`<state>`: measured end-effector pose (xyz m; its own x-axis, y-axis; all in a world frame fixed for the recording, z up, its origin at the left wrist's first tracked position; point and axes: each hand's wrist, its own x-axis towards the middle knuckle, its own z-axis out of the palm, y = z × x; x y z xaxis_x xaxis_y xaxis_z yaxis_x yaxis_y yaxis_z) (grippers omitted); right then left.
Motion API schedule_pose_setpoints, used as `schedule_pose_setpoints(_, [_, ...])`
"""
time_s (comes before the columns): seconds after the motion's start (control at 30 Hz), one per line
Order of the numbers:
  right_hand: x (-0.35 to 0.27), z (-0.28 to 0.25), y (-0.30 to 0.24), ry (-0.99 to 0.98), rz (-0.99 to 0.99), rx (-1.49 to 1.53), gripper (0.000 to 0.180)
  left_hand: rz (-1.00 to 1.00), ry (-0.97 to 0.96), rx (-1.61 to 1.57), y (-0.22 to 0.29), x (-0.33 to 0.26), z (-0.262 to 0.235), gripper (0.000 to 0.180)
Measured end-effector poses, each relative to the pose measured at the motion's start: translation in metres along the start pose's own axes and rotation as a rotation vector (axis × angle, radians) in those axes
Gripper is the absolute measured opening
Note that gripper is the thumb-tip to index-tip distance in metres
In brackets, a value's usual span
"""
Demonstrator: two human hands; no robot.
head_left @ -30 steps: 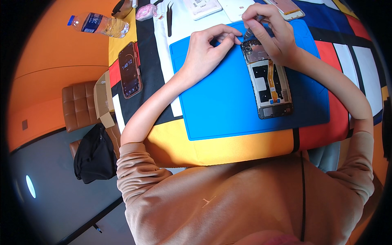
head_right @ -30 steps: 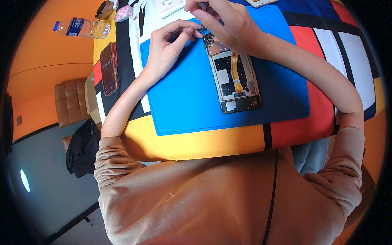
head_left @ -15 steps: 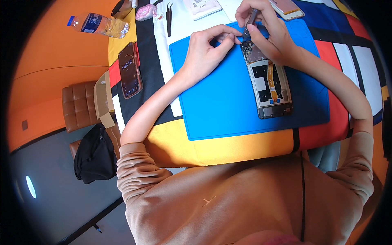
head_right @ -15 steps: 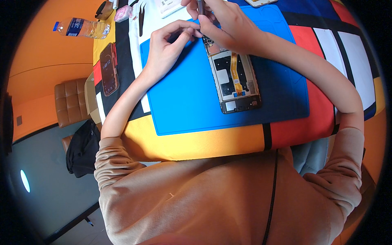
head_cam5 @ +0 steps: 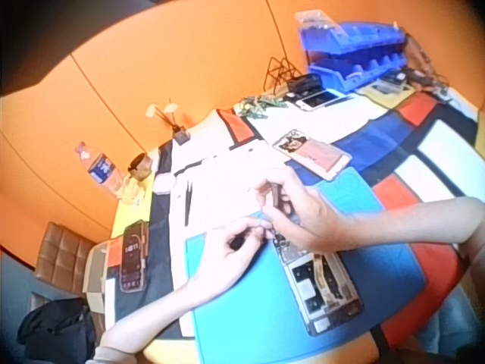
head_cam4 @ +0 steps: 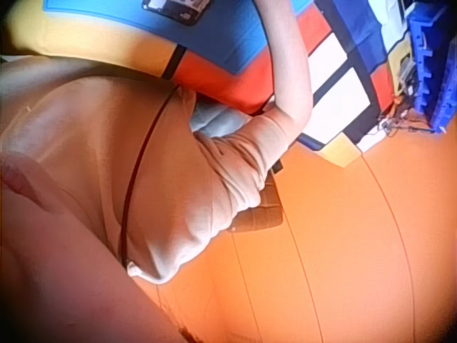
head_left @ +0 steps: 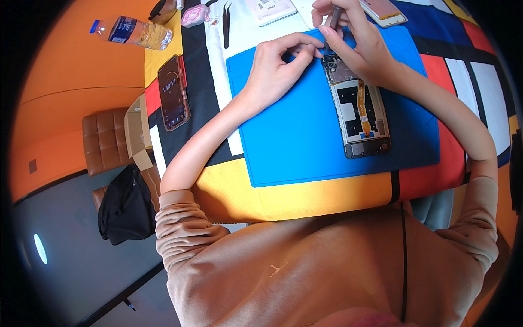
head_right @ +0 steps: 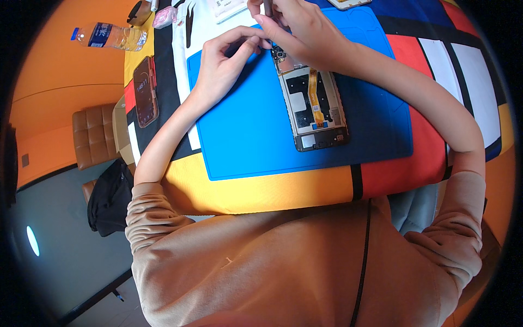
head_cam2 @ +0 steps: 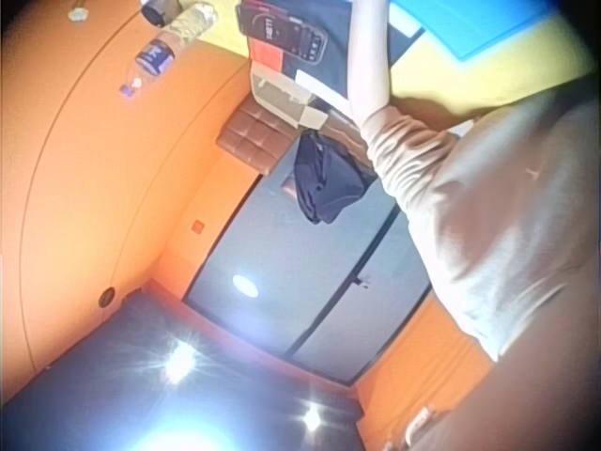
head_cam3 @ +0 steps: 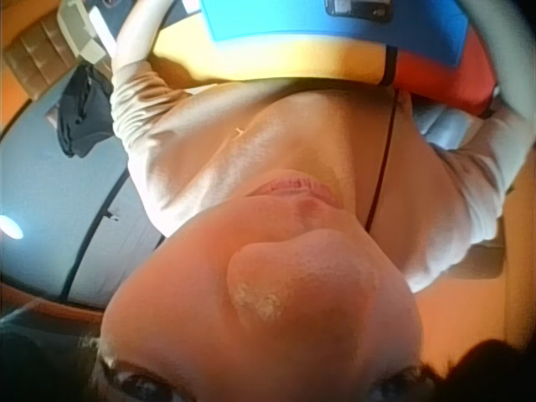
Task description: The person uses a screwdriver to remove screws from the internal frame of a disassembled smartphone. The phone remains open on a blue mat while the person carefully unscrews components near the top edge.
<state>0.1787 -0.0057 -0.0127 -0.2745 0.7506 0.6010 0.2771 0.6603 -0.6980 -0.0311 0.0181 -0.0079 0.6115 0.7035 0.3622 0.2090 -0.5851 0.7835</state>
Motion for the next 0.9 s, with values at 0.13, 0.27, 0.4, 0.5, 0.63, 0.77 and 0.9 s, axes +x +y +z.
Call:
schedule_pose_setpoints(0.13, [0.003, 0.003, 0.005, 0.022, -0.159, -0.032, 0.035, 0.000, -0.006, 0.032, -0.002, -0.001, -0.001, 0.024])
schedule_pose_setpoints(0.27, [0.009, -0.001, -0.005, 0.055, -0.292, -0.058, 0.034, -0.004, -0.006, 0.022, 0.000, 0.000, 0.000, 0.024])
schedule_pose_setpoints(0.4, [0.013, -0.008, -0.024, -0.084, 0.053, -0.039, 0.032, 0.009, -0.009, 0.054, 0.003, 0.000, 0.000, 0.024])
schedule_pose_setpoints(0.5, [0.023, -0.015, -0.029, -0.155, -0.133, -0.234, 0.028, -0.010, -0.034, 0.074, 0.006, -0.001, -0.002, 0.023])
schedule_pose_setpoints(0.63, [0.034, -0.027, -0.030, -0.255, -0.204, -0.414, 0.026, -0.014, -0.024, 0.030, 0.008, -0.002, -0.002, 0.023])
schedule_pose_setpoints(0.77, [0.044, -0.033, -0.039, -0.321, -0.225, -0.454, 0.024, -0.010, -0.044, 0.070, 0.008, 0.000, -0.002, 0.023])
schedule_pose_setpoints(0.9, [0.043, -0.043, -0.057, -0.506, 0.046, -0.368, 0.024, -0.009, 0.008, 0.054, 0.009, -0.001, 0.001, 0.023])
